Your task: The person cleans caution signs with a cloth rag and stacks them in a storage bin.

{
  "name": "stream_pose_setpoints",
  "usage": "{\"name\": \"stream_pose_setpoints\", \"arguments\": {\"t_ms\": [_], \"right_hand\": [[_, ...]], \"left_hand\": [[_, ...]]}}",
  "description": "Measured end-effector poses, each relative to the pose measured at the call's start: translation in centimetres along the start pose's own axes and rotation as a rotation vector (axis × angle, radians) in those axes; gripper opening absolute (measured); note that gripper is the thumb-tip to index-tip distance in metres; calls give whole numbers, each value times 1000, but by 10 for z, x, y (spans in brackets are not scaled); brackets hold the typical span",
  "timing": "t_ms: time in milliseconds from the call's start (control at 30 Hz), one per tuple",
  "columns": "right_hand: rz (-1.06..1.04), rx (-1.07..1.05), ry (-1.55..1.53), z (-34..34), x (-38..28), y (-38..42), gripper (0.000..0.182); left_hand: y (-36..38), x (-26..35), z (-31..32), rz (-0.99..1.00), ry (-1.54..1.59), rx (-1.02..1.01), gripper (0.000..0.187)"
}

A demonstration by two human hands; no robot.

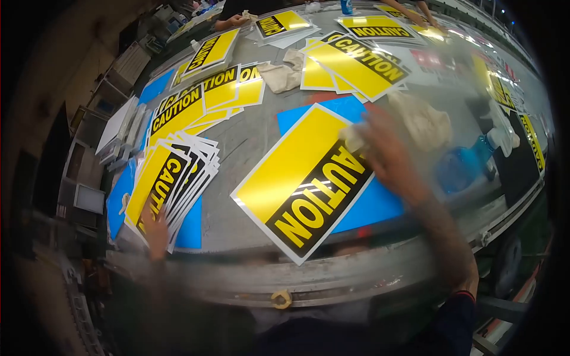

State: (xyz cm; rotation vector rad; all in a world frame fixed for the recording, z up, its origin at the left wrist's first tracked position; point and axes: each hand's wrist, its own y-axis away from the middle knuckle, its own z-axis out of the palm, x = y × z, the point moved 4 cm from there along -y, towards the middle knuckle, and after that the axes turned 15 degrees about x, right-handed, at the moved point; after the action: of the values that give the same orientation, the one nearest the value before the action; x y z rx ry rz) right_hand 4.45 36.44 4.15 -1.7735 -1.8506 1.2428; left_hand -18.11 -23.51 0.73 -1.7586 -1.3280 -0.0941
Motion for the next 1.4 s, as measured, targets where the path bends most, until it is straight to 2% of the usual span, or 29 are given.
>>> {"name": "stream_pose_setpoints", "arguments": {"t_ms": [67, 133, 233, 333, 367, 467, 533, 567, 633, 667, 733, 867, 967, 1067, 1400], "right_hand": [[-138, -236, 66, 20, -9, 12, 49], [-111, -298, 52, 35, -3, 25, 51], [-109, -327, 56, 37, 3, 31, 52], [-101, -318, 50, 39, 4, 38, 53], [-101, -315, 57, 41, 5, 39, 52], [-106, -304, 53, 44, 7, 38, 52], [-110, -312, 56, 43, 7, 37, 52], [-79, -337, 49, 41, 4, 35, 54], [-69, -353, 48, 40, 4, 35, 56], [-73, -354, 40, 41, 4, 33, 58], [-59, -371, 34, 43, 3, 30, 60], [-18, -431, 32, 41, -4, 26, 62], [-37, -420, 14, 42, -3, 26, 60], [-4, -467, 23, 40, -6, 23, 58], [28, -497, 53, 43, -7, 22, 60]], "left_hand": [[32, 105, 36, 281, -44, -289, 61], [47, 171, 72, 440, -48, -370, 63], [53, 200, 108, 399, -180, -404, 66], [39, 195, 128, 143, -154, -540, 68], [33, 192, 131, -33, -90, -548, 65], [16, 163, 143, -248, -31, -681, 57], [8, 161, 138, -507, 346, -738, 48], [9, 184, 127, -692, 516, -659, 40], [7, 212, 106, -786, 920, -704, 51], [5, 229, 96, -796, 1087, -719, 56], [4, 236, 84, -658, 1110, -683, 63], [6, 272, 75, -577, 1129, -667, 79], [2, 278, 80, -514, 1109, -590, 78], [0, 285, 83, -471, 1223, -625, 78], [3, 292, 93, -592, 1392, -602, 72]]}}
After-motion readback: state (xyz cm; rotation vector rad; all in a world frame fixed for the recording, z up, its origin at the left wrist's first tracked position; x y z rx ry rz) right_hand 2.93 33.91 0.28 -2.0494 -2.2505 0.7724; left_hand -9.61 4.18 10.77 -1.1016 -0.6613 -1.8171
